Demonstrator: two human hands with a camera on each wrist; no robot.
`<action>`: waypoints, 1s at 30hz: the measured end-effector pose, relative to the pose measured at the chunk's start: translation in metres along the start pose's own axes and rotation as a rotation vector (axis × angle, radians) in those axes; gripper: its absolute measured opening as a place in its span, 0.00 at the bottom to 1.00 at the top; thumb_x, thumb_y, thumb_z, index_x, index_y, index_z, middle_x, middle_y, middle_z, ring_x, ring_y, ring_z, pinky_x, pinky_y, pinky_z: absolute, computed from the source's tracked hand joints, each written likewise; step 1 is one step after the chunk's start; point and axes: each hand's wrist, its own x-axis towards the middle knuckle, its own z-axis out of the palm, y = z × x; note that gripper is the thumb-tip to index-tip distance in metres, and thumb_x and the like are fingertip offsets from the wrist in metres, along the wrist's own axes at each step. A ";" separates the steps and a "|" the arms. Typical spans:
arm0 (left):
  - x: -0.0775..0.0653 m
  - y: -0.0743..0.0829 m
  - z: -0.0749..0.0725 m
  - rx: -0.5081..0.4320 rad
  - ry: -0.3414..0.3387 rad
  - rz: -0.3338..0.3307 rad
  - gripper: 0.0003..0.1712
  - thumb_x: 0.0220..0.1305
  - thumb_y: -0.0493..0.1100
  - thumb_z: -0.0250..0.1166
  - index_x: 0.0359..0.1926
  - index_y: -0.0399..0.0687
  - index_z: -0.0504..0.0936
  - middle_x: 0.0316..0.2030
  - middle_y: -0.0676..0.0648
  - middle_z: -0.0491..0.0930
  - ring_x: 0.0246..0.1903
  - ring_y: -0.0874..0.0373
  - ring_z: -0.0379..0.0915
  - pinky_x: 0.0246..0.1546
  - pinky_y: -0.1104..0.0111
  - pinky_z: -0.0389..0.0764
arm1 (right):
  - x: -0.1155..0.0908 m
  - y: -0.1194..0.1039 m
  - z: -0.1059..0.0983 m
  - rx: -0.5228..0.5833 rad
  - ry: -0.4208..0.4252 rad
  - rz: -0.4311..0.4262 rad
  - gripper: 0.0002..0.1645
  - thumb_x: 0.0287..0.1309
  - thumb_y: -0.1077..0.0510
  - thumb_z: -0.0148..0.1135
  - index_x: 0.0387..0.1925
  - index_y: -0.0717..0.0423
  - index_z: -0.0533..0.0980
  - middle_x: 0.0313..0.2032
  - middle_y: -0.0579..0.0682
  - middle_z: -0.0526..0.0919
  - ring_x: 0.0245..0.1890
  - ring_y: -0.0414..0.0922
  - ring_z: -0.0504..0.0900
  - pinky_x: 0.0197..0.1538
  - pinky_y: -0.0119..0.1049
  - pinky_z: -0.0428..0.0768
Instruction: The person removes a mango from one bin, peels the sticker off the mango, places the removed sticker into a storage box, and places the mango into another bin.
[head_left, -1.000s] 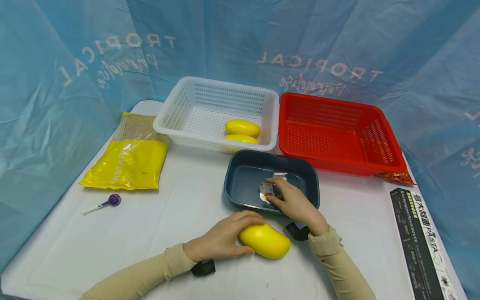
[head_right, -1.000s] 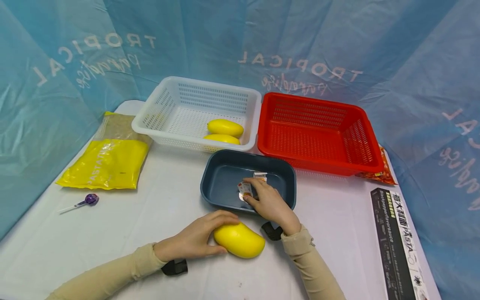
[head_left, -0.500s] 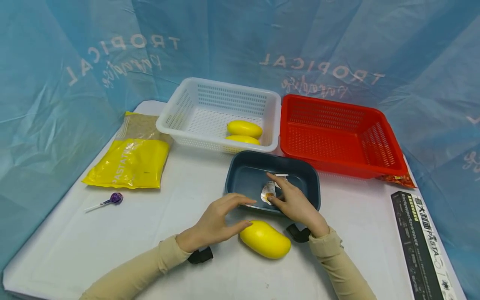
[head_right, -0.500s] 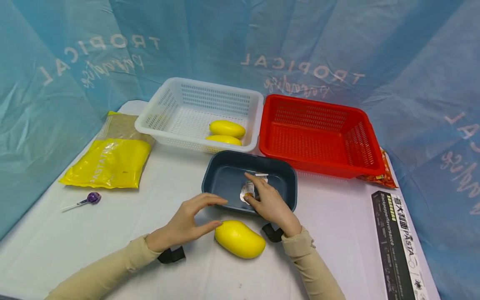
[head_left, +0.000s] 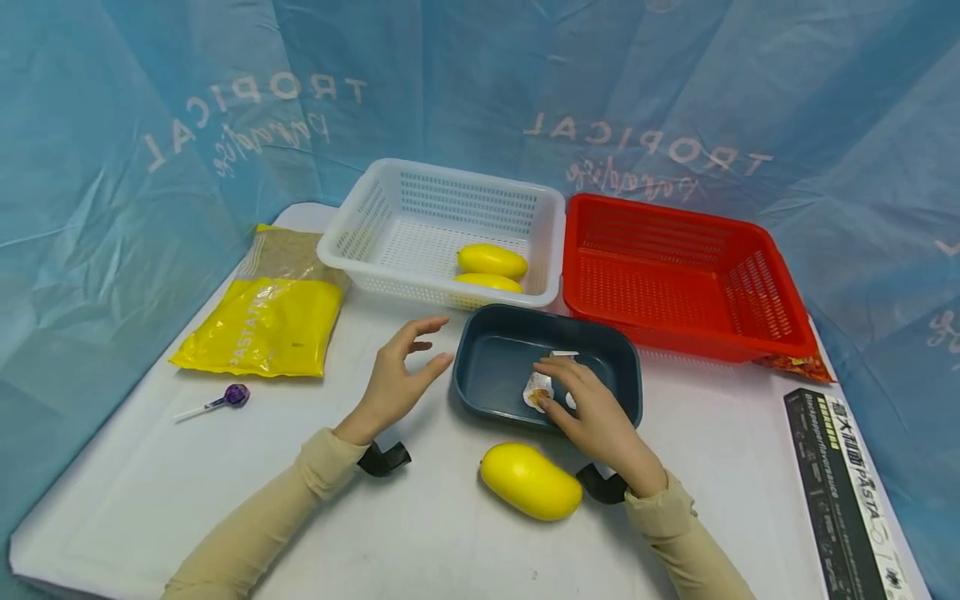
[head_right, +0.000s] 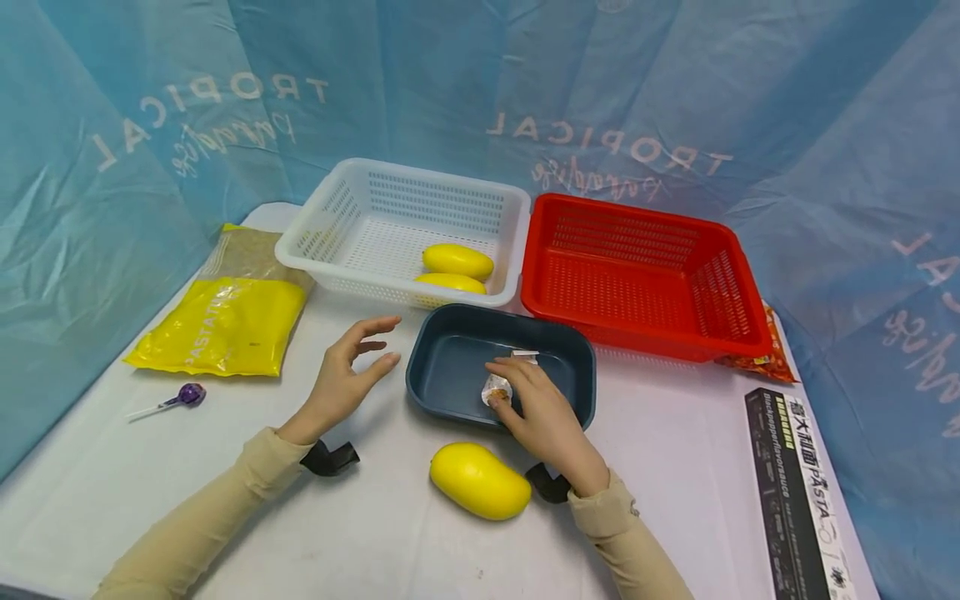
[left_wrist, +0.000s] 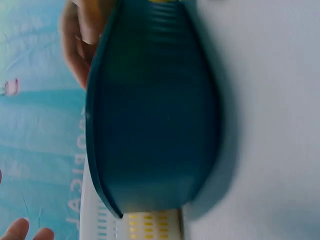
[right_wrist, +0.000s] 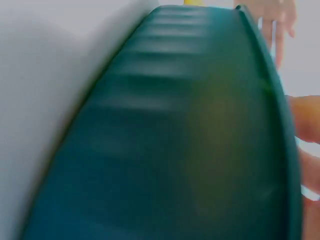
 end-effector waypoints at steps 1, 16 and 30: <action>0.001 -0.006 0.000 0.004 0.010 -0.004 0.26 0.60 0.31 0.65 0.60 0.34 0.72 0.59 0.37 0.75 0.59 0.45 0.70 0.57 0.51 0.75 | -0.001 -0.002 -0.001 0.008 0.029 -0.039 0.27 0.60 0.56 0.65 0.61 0.52 0.72 0.63 0.51 0.74 0.64 0.50 0.70 0.64 0.50 0.73; 0.033 -0.031 -0.031 0.118 0.248 -0.124 0.38 0.59 0.41 0.68 0.68 0.38 0.63 0.68 0.39 0.63 0.68 0.46 0.58 0.66 0.50 0.63 | -0.029 -0.034 0.000 0.245 -0.067 -0.335 0.23 0.58 0.57 0.67 0.56 0.50 0.76 0.54 0.45 0.81 0.56 0.42 0.79 0.61 0.34 0.77; 0.057 -0.051 -0.057 0.213 0.470 -0.278 0.42 0.60 0.49 0.67 0.70 0.38 0.59 0.72 0.38 0.54 0.72 0.44 0.48 0.74 0.53 0.50 | -0.053 -0.035 0.001 0.047 -0.243 -0.155 0.26 0.58 0.44 0.66 0.58 0.38 0.73 0.60 0.38 0.74 0.58 0.40 0.73 0.58 0.44 0.79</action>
